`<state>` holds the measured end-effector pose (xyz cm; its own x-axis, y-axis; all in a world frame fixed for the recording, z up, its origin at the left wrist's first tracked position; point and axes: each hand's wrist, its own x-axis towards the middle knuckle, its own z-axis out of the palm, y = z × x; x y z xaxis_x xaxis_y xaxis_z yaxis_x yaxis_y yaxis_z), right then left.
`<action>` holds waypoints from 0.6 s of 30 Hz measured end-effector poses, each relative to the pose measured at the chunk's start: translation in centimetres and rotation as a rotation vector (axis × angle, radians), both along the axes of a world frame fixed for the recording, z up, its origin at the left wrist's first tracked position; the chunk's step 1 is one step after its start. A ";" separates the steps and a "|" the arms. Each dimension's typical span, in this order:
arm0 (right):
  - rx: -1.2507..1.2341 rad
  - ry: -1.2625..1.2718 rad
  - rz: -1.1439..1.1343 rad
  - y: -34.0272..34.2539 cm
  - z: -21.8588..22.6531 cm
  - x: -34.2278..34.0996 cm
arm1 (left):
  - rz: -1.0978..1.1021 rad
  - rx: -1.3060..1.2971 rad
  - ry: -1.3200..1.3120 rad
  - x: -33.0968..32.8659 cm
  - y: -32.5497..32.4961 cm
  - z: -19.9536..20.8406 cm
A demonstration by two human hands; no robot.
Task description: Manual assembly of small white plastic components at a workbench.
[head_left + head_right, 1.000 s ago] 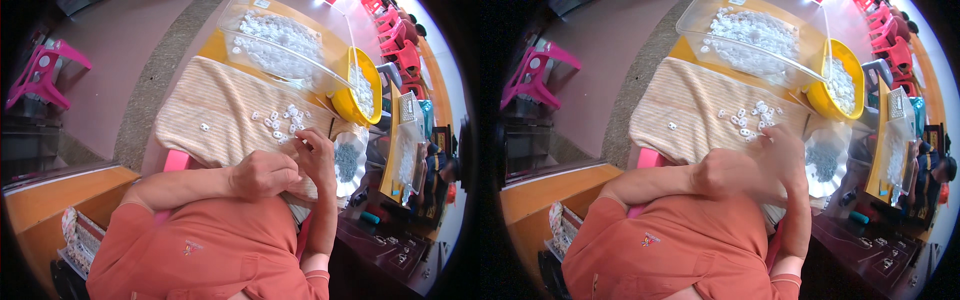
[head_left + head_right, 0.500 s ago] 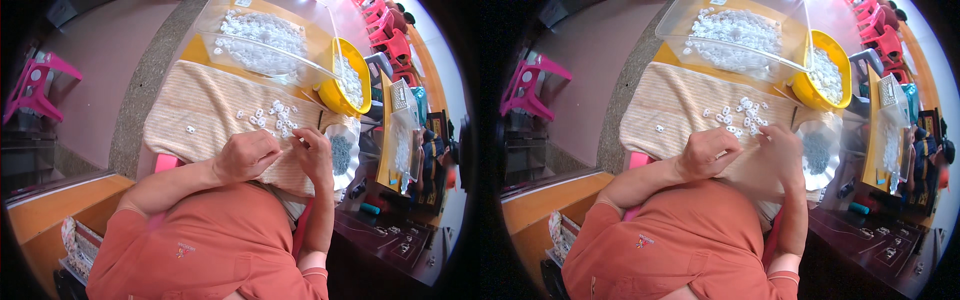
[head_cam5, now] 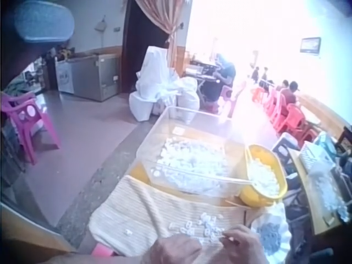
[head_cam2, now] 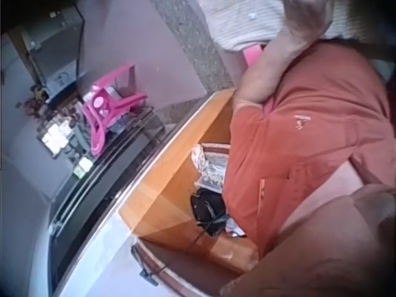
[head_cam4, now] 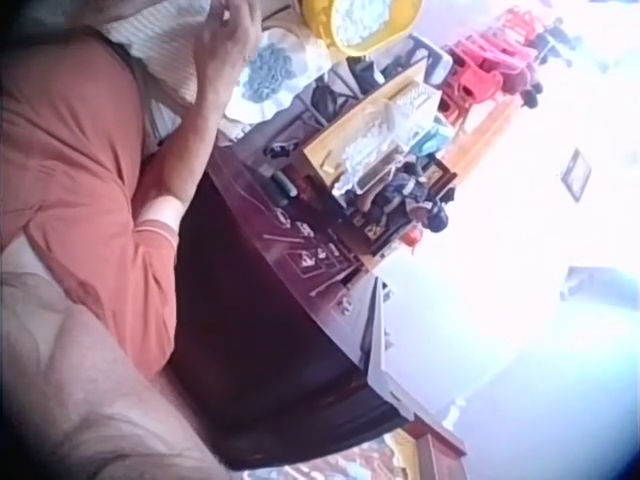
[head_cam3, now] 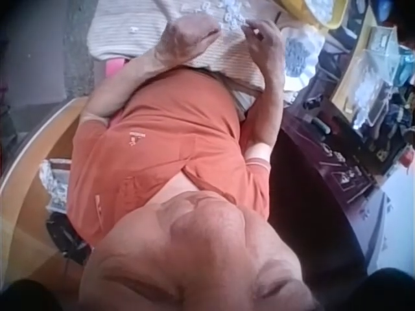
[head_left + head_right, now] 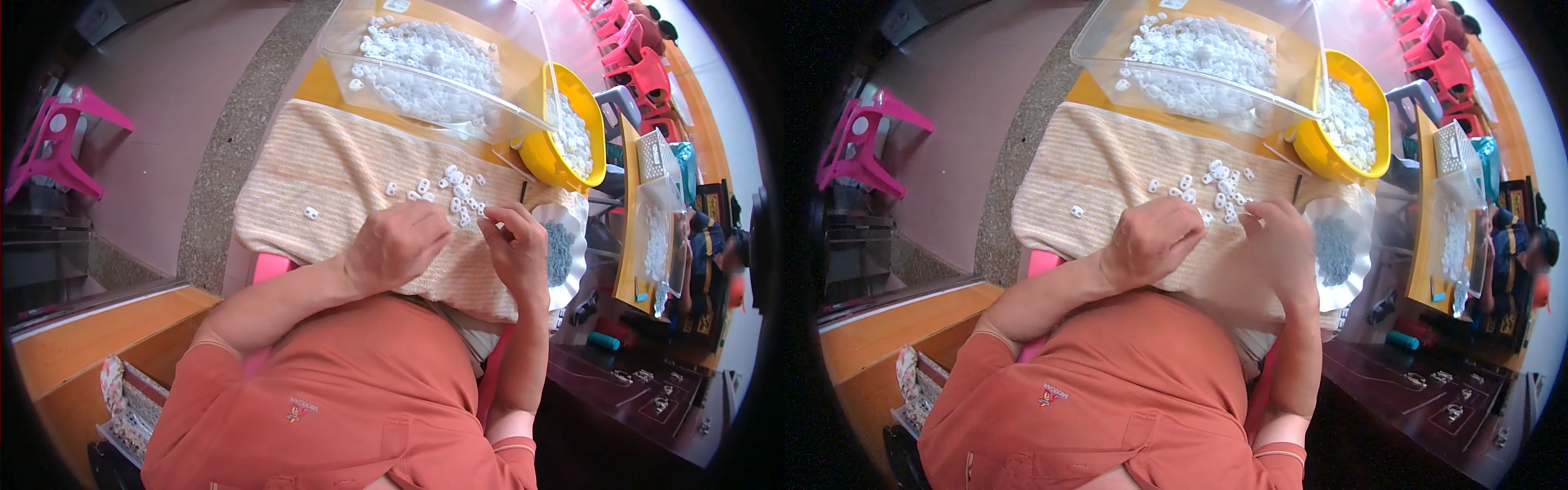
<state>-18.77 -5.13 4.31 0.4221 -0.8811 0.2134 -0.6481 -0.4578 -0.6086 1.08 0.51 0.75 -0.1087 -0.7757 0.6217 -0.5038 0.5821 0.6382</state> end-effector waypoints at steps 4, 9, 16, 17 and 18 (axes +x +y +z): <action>-0.011 -0.031 -0.015 0.4 0.4 -1.1 | 0.099 0.063 -0.053 1.2 -0.9 0.0; -0.052 -0.095 0.014 1.4 0.3 -2.9 | 0.131 0.030 -0.023 2.8 -0.6 2.4; 0.060 -0.193 -0.060 3.3 1.4 -5.4 | 0.093 0.215 -0.292 11.7 2.4 4.8; 0.068 -0.217 -0.071 3.3 1.1 -6.2 | 0.091 0.299 -0.293 12.8 2.8 4.1; 0.096 -0.247 -0.095 3.4 1.1 -6.5 | 0.089 0.386 -0.296 13.4 3.2 3.6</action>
